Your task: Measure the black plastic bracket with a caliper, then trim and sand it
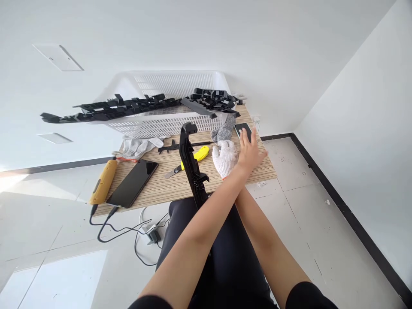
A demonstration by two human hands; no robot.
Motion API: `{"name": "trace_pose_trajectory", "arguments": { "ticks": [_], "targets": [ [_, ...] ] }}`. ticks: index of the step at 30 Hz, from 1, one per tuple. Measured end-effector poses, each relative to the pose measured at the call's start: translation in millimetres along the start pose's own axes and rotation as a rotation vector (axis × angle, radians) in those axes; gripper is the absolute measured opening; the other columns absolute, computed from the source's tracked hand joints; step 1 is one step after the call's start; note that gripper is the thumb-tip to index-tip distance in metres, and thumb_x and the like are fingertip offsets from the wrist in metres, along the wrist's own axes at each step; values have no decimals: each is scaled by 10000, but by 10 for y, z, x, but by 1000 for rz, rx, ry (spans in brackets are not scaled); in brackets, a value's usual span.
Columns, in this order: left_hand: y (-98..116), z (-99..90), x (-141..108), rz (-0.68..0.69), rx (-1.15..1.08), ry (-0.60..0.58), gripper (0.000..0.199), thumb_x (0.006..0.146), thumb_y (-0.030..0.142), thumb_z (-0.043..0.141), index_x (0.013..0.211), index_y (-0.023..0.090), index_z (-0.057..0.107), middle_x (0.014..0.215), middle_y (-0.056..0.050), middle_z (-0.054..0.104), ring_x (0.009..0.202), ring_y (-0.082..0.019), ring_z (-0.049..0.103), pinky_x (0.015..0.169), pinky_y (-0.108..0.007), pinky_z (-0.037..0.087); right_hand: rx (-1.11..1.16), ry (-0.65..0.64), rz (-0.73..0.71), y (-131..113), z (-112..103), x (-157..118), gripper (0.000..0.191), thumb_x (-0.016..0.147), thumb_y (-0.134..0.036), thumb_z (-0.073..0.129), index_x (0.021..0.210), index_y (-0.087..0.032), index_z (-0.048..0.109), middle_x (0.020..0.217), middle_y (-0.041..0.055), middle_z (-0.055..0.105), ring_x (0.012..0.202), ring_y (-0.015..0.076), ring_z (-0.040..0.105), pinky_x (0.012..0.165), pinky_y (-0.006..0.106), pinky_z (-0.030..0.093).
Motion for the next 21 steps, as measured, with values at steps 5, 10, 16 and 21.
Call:
{"name": "trace_pose_trajectory", "arguments": {
  "ticks": [5, 10, 16, 21],
  "targets": [
    [432, -239, -1536, 655, 69, 147, 556, 946, 424, 529, 1478, 340, 392, 1508, -89, 465, 1452, -234, 409, 1209, -404, 402, 108, 108, 121, 63, 28, 28, 290, 947, -339, 570, 1139, -148, 672, 1261, 142, 588, 1168, 257, 552, 1018, 392, 447],
    [-253, -718, -2303, 553, 63, 660, 485, 743, 256, 752, 1180, 323, 553, 1125, -84, 502, 1084, -251, 556, 964, -417, 579, 134, 129, 102, 77, 32, 5, 289, 931, -339, 586, 1132, -149, 673, 1263, 150, 585, 1163, 263, 549, 1023, 407, 440],
    [-1231, -930, -2178, 197, 109, 904, 886, 670, 250, 824, 1384, 247, 300, 1284, -129, 363, 1252, -301, 465, 992, -530, 541, 150, 120, 144, 77, 38, -2, 302, 932, -332, 588, 1162, -152, 667, 1282, 155, 569, 1197, 263, 536, 1051, 428, 435],
    [-1544, -796, -2057, -55, -145, 600, 589, 851, 335, 691, 1349, 261, 386, 1304, -129, 453, 1094, -248, 611, 881, -454, 599, 43, 126, 132, 80, 78, -7, 504, 860, -360, 691, 1322, -174, 617, 1457, 196, 435, 1343, 376, 396, 1110, 559, 358]
  ]
}}
Point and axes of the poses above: each hand's wrist, its own x-axis towards the middle knuckle, its own z-axis out of the palm, y = z × x, the point moved 5 cm from there along x, towards the middle knuckle
